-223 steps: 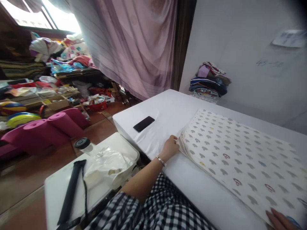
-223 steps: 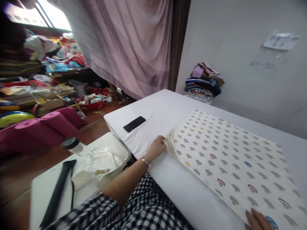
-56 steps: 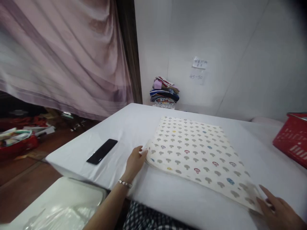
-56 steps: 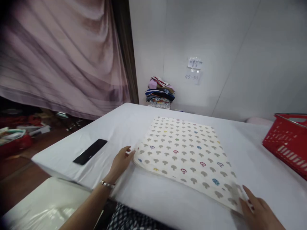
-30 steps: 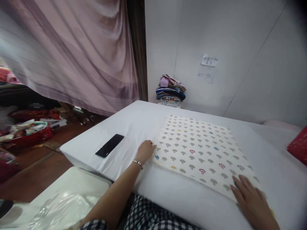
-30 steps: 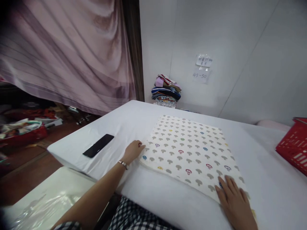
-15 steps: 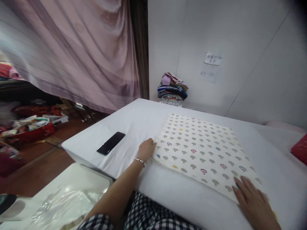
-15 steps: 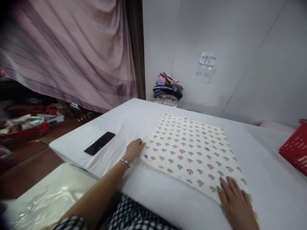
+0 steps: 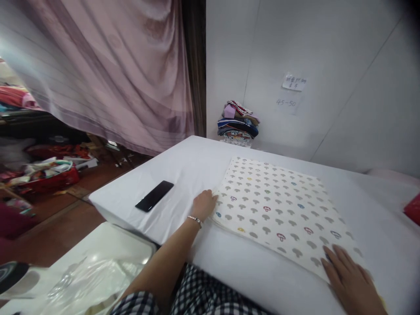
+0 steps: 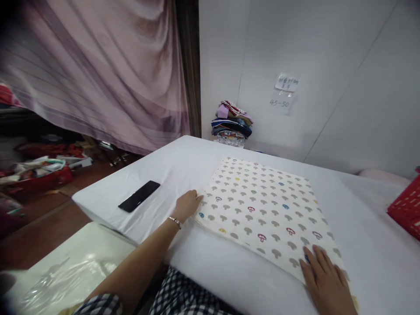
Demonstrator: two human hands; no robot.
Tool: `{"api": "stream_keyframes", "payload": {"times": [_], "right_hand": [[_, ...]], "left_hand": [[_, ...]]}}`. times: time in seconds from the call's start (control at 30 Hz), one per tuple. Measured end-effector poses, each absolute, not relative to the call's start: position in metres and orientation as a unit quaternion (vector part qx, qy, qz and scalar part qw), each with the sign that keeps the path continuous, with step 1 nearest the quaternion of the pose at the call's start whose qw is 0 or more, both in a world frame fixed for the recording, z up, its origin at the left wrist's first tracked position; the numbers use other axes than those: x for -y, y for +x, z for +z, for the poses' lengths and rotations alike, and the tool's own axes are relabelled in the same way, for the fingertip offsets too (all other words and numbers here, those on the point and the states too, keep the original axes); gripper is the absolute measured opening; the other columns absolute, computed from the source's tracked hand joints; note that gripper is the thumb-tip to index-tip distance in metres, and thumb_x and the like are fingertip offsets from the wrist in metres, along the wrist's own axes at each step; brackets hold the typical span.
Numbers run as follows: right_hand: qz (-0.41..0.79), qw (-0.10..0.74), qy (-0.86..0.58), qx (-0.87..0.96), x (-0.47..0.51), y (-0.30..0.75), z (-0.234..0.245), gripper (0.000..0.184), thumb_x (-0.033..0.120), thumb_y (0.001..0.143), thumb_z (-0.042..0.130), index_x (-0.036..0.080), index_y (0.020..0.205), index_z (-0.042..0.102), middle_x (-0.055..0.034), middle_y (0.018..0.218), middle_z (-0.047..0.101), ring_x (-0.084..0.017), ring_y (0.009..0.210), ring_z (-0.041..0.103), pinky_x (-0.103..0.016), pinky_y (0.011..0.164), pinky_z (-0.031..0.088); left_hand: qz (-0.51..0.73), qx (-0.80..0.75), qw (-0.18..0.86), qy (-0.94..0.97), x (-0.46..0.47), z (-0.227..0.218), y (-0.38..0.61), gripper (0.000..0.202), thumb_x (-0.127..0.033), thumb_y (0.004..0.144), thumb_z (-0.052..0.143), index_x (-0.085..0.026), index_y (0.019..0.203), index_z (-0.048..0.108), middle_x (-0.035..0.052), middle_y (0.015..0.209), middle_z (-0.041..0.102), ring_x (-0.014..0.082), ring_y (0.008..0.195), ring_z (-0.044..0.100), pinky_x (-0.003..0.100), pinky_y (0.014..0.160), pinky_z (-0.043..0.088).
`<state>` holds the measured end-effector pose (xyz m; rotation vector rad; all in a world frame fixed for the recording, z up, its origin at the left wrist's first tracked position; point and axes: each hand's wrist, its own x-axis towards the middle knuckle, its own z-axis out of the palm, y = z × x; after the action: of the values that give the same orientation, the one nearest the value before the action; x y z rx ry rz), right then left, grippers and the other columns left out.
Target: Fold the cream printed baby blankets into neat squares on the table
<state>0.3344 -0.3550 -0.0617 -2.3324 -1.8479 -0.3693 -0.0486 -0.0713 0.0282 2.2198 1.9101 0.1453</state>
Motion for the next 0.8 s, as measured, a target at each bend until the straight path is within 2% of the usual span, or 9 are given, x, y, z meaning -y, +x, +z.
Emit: {"api": "stream_keyframes", "payload": {"times": [0.1, 0.27, 0.47, 0.63, 0.8], "right_hand": [[-0.146, 0.061, -0.757, 0.634, 0.357, 0.336, -0.064, 0.045, 0.033, 0.081, 0.033, 0.022, 0.118, 0.056, -0.0101, 0.131, 0.050, -0.030, 0.131, 0.030, -0.055, 0.096, 0.032], [-0.162, 0.043, -0.732, 0.660, 0.359, 0.338, -0.066, 0.043, 0.028, 0.081, 0.029, 0.021, 0.105, 0.064, -0.0094, 0.132, 0.050, -0.031, 0.132, 0.027, -0.057, 0.096, 0.030], [-0.125, 0.059, -0.763, 0.632, 0.358, 0.336, -0.064, 0.045, 0.035, 0.082, 0.033, 0.021, 0.117, 0.058, -0.0092, 0.135, 0.047, -0.028, 0.133, 0.026, -0.054, 0.099, 0.030], [-0.078, 0.081, -0.795, 0.597, 0.354, 0.333, -0.061, 0.051, 0.043, 0.084, 0.030, 0.020, 0.123, 0.055, -0.0098, 0.138, 0.043, -0.029, 0.133, 0.029, -0.054, 0.102, 0.028], [0.015, 0.142, -0.819, 0.555, 0.346, 0.346, -0.053, 0.056, 0.054, 0.084, 0.032, 0.021, 0.124, 0.055, -0.0080, 0.138, 0.043, -0.028, 0.130, 0.035, -0.049, 0.102, 0.034]], "left_hand": [[0.054, -0.656, 0.122, 0.743, 0.063, 0.031, -0.040, 0.047, -0.053, 0.088, 0.028, -0.016, 0.099, 0.055, 0.0136, 0.106, 0.063, 0.0252, 0.099, 0.059, 0.034, 0.079, 0.042], [0.054, -0.664, 0.134, 0.734, 0.051, 0.027, -0.031, 0.034, -0.043, 0.088, 0.036, -0.018, 0.101, 0.054, 0.0110, 0.104, 0.064, 0.0240, 0.097, 0.060, 0.031, 0.075, 0.043], [0.061, -0.663, 0.116, 0.737, 0.053, 0.017, -0.034, 0.026, -0.033, 0.091, 0.031, -0.019, 0.103, 0.049, 0.0099, 0.097, 0.065, 0.0223, 0.092, 0.061, 0.031, 0.074, 0.042], [0.075, -0.652, 0.083, 0.750, 0.055, 0.013, -0.036, 0.028, -0.033, 0.092, 0.029, -0.019, 0.104, 0.050, 0.0112, 0.102, 0.061, 0.0219, 0.095, 0.058, 0.033, 0.076, 0.042], [0.092, -0.642, 0.063, 0.759, 0.048, 0.016, -0.032, 0.032, -0.039, 0.091, 0.032, -0.017, 0.102, 0.053, 0.0130, 0.108, 0.056, 0.0221, 0.102, 0.053, 0.033, 0.080, 0.041]]}}
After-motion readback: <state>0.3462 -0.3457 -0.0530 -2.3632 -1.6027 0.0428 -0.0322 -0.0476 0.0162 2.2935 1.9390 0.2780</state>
